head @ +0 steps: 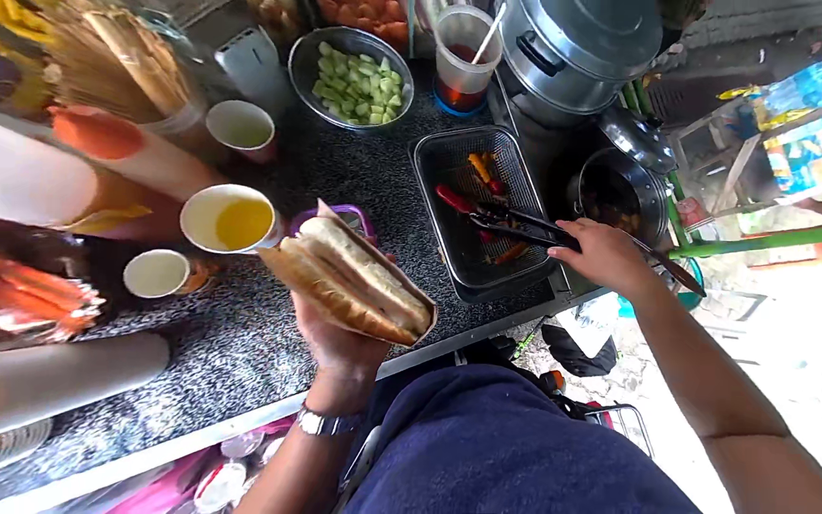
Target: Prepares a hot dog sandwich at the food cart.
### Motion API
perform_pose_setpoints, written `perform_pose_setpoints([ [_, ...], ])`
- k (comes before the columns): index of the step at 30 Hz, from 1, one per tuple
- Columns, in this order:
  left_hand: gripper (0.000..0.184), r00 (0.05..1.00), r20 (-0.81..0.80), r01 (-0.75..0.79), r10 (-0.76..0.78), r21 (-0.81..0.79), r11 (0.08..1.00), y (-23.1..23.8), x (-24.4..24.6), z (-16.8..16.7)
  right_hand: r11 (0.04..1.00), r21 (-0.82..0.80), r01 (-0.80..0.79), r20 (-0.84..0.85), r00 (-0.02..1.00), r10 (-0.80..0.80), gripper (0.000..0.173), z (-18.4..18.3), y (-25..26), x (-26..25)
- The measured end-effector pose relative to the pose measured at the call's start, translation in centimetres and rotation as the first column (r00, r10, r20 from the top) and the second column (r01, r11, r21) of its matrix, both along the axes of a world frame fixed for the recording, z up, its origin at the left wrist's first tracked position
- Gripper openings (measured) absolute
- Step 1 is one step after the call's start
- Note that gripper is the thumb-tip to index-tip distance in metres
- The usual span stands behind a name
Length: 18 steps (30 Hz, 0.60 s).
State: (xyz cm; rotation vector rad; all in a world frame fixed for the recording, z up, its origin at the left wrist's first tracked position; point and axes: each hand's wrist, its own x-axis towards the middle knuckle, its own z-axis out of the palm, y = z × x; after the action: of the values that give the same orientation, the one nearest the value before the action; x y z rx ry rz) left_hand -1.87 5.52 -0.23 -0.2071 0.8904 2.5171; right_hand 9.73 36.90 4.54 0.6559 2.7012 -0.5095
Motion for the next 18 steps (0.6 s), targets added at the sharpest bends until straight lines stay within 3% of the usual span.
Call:
perform_pose_setpoints([
  [4,0.074,0.995,0.087,-0.042,0.045,-0.028,0.999,0.1,-0.6,-0.1,0.991,0.113,0.07,-0.001,0.998,-0.07,0.057,1.5,-2.0,-0.1],
  [12,0.078,0.994,0.109,-0.012,0.014,-0.017,1.0,1.0,-2.0,-1.3,0.961,0.265,0.076,0.084,0.991,-0.102,0.058,-2.6,-5.2,-1.4],
  [18,0.078,0.991,0.134,0.022,-0.015,-0.054,0.998,2.1,-2.3,-2.3,0.955,0.293,0.044,0.102,0.992,-0.077,0.05,-3.5,-5.6,-2.7],
])
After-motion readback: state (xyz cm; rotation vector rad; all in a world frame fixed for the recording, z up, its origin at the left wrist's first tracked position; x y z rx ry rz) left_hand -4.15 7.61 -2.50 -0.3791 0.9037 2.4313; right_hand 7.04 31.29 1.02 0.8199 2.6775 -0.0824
